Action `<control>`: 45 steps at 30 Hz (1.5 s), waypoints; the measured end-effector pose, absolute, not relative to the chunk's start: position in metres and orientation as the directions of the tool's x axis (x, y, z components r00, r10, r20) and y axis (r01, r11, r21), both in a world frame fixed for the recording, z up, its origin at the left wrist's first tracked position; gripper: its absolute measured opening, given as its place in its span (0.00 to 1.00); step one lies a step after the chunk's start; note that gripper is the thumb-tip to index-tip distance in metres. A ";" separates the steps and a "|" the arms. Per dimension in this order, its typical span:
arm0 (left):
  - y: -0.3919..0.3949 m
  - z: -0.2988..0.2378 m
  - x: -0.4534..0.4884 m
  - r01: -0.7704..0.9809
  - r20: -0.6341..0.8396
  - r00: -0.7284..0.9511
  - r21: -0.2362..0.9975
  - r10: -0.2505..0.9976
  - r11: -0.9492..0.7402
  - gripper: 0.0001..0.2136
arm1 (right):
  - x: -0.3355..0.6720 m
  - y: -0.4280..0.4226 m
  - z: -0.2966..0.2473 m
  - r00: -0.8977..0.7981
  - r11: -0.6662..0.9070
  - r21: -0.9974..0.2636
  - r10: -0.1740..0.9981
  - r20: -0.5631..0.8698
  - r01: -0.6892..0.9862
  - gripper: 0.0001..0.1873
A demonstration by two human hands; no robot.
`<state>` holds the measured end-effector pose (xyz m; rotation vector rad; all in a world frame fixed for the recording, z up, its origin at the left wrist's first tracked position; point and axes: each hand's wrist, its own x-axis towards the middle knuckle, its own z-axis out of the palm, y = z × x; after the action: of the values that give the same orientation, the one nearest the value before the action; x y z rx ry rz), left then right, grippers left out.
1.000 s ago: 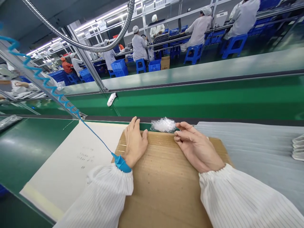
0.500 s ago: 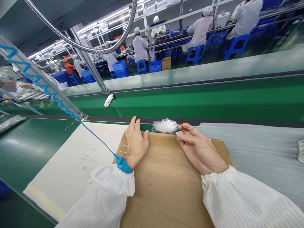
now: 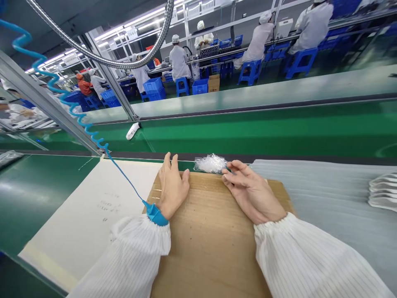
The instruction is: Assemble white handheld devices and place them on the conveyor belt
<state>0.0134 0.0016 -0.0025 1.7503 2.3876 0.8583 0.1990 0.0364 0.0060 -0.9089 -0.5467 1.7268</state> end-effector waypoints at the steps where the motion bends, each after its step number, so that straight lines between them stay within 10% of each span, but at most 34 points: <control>1: 0.002 -0.003 0.013 0.864 0.277 -0.354 0.464 0.893 0.198 0.26 | 0.199 0.036 0.006 -0.153 -0.337 -0.727 0.939 -0.309 -0.598 0.22; 45: 0.002 -0.005 0.013 0.852 0.292 -0.349 0.494 0.890 0.172 0.26 | 0.195 0.034 0.012 -0.121 -0.333 -0.730 0.937 -0.329 -0.596 0.20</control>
<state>0.0126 0.0017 -0.0052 1.7538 2.3555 0.9209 0.1955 0.0341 0.0120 -0.9331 -0.5172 1.7066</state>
